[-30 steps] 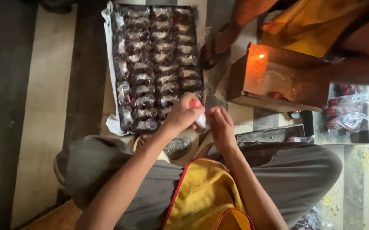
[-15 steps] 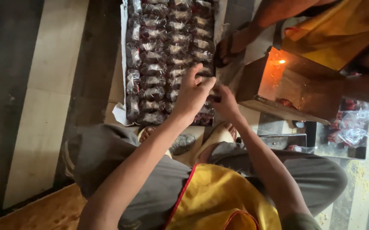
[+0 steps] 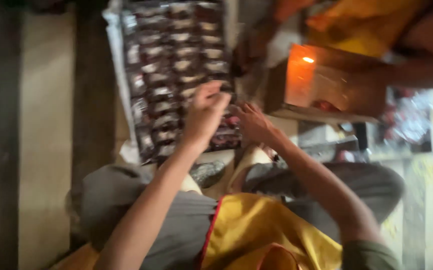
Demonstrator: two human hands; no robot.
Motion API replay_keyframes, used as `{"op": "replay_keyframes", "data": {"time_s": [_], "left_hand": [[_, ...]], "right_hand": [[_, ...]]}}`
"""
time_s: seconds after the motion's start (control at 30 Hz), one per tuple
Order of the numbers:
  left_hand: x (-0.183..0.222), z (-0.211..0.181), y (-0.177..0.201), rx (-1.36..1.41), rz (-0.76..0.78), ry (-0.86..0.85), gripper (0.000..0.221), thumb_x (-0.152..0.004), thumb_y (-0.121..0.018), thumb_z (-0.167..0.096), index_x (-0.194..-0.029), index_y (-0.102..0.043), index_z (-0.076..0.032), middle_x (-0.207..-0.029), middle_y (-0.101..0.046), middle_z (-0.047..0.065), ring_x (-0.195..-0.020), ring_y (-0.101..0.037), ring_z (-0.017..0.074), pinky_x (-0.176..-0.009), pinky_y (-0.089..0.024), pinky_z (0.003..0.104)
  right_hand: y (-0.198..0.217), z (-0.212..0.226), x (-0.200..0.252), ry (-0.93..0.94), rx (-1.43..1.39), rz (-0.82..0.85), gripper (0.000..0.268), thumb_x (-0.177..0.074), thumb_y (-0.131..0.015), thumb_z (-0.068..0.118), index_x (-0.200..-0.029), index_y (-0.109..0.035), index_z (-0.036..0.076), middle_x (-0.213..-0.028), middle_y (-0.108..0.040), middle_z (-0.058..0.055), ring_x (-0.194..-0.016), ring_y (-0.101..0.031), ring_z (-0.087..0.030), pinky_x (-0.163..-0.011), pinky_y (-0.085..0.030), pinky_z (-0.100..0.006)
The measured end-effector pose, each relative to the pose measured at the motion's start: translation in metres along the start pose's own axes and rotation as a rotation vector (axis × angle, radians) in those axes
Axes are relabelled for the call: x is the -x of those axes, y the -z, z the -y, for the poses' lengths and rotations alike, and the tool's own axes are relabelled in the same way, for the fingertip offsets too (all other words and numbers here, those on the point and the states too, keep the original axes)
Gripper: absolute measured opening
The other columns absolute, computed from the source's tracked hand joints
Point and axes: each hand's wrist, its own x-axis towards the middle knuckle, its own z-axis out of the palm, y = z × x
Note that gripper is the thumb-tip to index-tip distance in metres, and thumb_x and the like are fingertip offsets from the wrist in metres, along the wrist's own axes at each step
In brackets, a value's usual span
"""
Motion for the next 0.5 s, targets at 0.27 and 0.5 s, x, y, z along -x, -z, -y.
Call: {"op": "replay_keyframes", "data": {"time_s": [0.27, 0.5], "left_hand": [[0.024, -0.004, 0.021, -0.037, 0.236, 0.114, 0.041, -0.098, -0.068, -0.013, -0.136, -0.055, -0.006, -0.138, -0.060, 0.007, -0.122, -0.061, 0.0177, -0.092, -0.056, 0.034], [0.014, 0.058, 0.056, -0.435, 0.344, 0.223, 0.037, -0.105, -0.059, 0.000, -0.141, -0.053, 0.002, -0.135, -0.059, 0.016, -0.124, -0.063, 0.0313, -0.093, -0.058, 0.042]], "right_hand": [[0.214, 0.046, 0.264, -0.453, -0.003, -0.691, 0.040, -0.090, -0.065, -0.004, -0.129, -0.066, 0.004, -0.137, -0.062, -0.018, -0.131, -0.060, -0.035, -0.112, -0.048, -0.043], [-0.043, -0.031, 0.581, -1.472, -0.235, -0.916, 0.023, -0.097, -0.068, 0.022, -0.110, -0.072, 0.003, -0.096, -0.074, -0.006, -0.086, -0.069, -0.015, -0.079, -0.054, -0.031]]}}
